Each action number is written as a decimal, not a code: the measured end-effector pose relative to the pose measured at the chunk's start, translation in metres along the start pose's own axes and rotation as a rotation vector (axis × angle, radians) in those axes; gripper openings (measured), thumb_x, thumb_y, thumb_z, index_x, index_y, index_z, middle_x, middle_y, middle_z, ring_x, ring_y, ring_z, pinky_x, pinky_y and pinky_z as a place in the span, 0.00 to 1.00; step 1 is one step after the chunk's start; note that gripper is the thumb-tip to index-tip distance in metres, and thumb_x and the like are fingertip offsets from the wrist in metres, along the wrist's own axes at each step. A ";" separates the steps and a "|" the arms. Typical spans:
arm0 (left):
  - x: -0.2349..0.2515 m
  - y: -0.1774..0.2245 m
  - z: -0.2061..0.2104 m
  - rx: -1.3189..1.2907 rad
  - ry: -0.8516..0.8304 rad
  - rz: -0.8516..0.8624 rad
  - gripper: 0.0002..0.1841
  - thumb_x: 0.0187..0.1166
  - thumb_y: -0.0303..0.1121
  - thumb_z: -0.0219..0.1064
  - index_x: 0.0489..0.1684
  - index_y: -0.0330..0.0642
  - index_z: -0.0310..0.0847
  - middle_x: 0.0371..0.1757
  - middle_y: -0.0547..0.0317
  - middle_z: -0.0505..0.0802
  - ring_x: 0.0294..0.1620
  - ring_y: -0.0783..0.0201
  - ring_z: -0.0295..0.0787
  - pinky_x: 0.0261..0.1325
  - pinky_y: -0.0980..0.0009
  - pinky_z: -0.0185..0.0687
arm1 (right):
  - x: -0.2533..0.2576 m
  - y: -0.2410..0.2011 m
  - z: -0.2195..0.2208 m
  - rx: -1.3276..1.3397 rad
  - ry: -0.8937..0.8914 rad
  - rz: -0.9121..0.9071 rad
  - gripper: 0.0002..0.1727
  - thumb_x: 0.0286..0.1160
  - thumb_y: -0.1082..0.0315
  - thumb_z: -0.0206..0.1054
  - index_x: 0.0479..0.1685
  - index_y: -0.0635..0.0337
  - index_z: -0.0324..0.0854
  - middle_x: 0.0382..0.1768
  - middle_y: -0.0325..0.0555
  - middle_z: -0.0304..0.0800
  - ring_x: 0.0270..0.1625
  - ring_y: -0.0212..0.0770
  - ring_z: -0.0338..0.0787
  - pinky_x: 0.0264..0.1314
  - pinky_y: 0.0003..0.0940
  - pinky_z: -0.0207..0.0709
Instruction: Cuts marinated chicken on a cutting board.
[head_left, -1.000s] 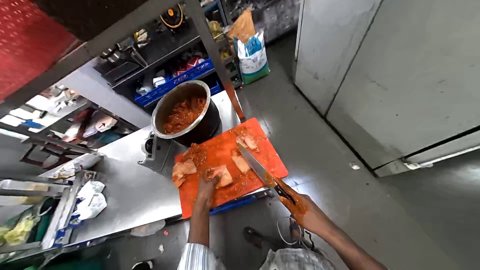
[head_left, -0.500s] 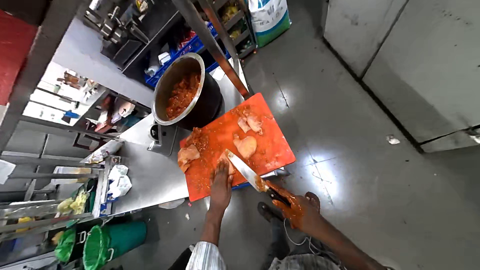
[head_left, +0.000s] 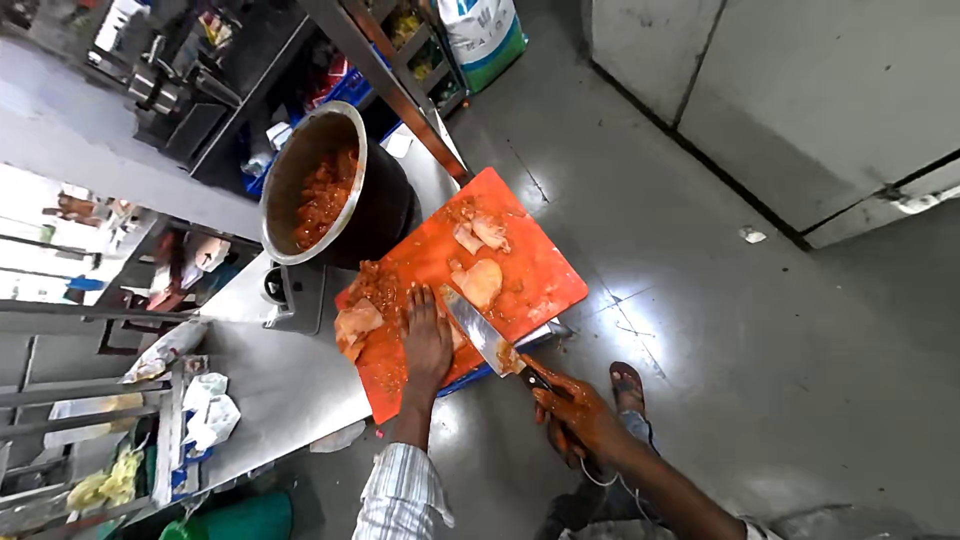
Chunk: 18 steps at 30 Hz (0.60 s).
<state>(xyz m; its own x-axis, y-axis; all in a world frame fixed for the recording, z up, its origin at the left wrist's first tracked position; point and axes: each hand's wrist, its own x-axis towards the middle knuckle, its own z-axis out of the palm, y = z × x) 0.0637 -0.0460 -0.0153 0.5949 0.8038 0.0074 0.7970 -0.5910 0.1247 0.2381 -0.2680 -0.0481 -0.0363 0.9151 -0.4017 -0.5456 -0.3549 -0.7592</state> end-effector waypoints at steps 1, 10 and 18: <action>-0.002 0.000 -0.002 0.002 0.000 0.014 0.32 0.94 0.40 0.36 0.98 0.42 0.43 0.99 0.56 0.49 0.99 0.52 0.37 0.93 0.35 0.37 | 0.000 0.002 0.003 0.013 0.014 -0.001 0.29 0.90 0.61 0.56 0.90 0.45 0.63 0.34 0.42 0.89 0.12 0.31 0.76 0.12 0.24 0.72; 0.001 -0.009 -0.016 -0.350 -0.002 -0.036 0.36 0.94 0.54 0.28 0.98 0.44 0.41 0.99 0.54 0.46 0.99 0.51 0.37 0.95 0.37 0.30 | 0.001 0.003 -0.002 0.001 -0.015 -0.046 0.28 0.90 0.58 0.56 0.90 0.38 0.65 0.33 0.44 0.88 0.11 0.31 0.71 0.12 0.24 0.68; 0.005 0.009 0.001 -0.036 0.010 0.057 0.32 0.95 0.43 0.29 0.97 0.39 0.45 0.99 0.54 0.50 0.99 0.52 0.37 0.96 0.40 0.33 | 0.003 -0.006 -0.007 -0.056 -0.036 0.040 0.28 0.91 0.60 0.56 0.89 0.41 0.65 0.33 0.42 0.89 0.11 0.31 0.72 0.13 0.24 0.70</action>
<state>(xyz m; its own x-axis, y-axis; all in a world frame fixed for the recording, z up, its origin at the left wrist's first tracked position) 0.0734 -0.0474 -0.0154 0.6376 0.7699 0.0258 0.7577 -0.6329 0.1593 0.2475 -0.2647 -0.0478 -0.0876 0.9057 -0.4147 -0.4952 -0.4008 -0.7708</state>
